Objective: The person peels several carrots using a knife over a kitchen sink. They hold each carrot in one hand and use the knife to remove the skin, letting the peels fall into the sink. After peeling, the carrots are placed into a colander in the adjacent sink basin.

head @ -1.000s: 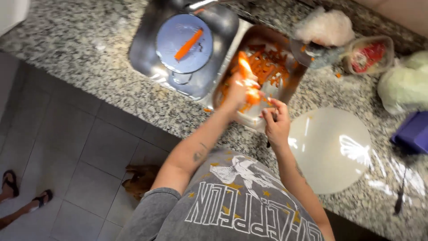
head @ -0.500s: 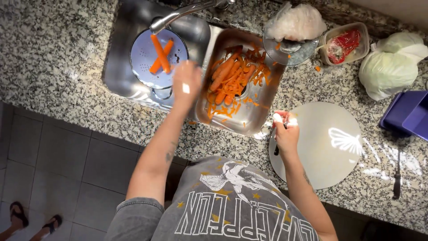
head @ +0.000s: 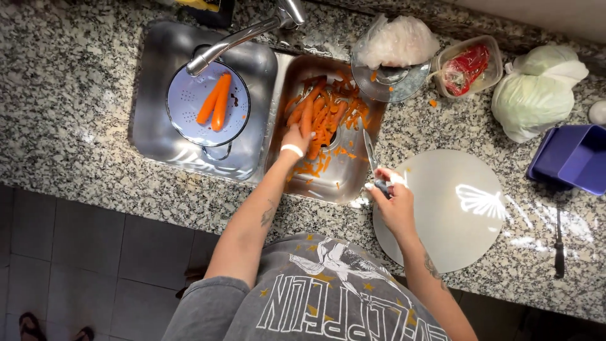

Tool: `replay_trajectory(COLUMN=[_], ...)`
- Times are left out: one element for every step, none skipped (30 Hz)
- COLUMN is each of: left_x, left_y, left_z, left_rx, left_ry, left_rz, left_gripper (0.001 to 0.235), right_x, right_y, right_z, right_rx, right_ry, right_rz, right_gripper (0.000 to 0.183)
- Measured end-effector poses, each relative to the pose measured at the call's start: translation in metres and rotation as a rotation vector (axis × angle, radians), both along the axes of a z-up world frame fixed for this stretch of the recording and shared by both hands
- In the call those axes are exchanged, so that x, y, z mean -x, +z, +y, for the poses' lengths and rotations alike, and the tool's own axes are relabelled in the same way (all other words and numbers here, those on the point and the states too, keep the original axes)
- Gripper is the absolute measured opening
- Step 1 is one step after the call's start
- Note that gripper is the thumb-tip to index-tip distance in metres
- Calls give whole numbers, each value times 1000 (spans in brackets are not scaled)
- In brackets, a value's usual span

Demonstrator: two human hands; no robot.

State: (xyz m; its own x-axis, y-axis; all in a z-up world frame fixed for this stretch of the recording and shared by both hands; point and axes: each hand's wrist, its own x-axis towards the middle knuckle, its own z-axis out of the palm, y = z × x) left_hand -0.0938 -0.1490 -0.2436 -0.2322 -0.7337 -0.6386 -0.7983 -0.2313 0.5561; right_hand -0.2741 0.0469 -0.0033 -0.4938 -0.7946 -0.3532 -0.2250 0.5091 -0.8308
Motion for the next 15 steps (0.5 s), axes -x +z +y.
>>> replay_trajectory(left_x=[-2, -5, -7, -11, -15, -20, -25, -30, -33, -35, -36, -38, -42, -46, -50], left_y=[27, 54, 82, 112, 142, 172, 159, 145, 130, 174, 219, 262, 261, 258, 256], left_z=[7, 15, 21, 31, 41, 51, 60, 68, 76, 84, 91, 98, 104, 110, 116], left_rx=[2, -214, -427, -422, -439, -456, -450, -414, -378, -372, -277, -182, -176, -117, -60], left_ry=[-5, 234, 473, 468, 515, 561, 564, 487, 407, 406, 384, 363, 363, 334, 305], left_rz=[-2, 363, 733, 736, 823, 911, 914, 941, 968, 972, 984, 995, 998, 962, 926], left_gripper=[57, 55, 55, 55, 41, 29, 29, 32, 38, 38, 44, 50, 50, 41, 32], right_x=[0, 0, 0, -5, -9, -15, -20, -26, -31, -36, -40, -44, -46, -48, -49], right_y=[1, 2, 4, 14, 24, 35, 35, 35, 35, 34, 32, 31, 30, 29, 27], right_z=[-1, -1, -3, -3, -6, -8, -7, -7, -6, -3, -1, 0, 4, 7, 10], right_rx=[2, 26, 55, 61, 114, 168, 172, 232, 293, 298, 359, 419, 424, 479, 532], right_ry=[-5, 29, 65, 62, 105, 147, 152, 203, 253, 255, 349, 442, 444, 485, 524], right_rz=[-2, 58, 121, 123, 173, 224, 224, 240, 258, 260, 373, 486, 488, 591, 695], right_gripper=[37, 37, 39, 39, 36, 34, 34, 32, 31, 31, 32, 33, 33, 33, 34])
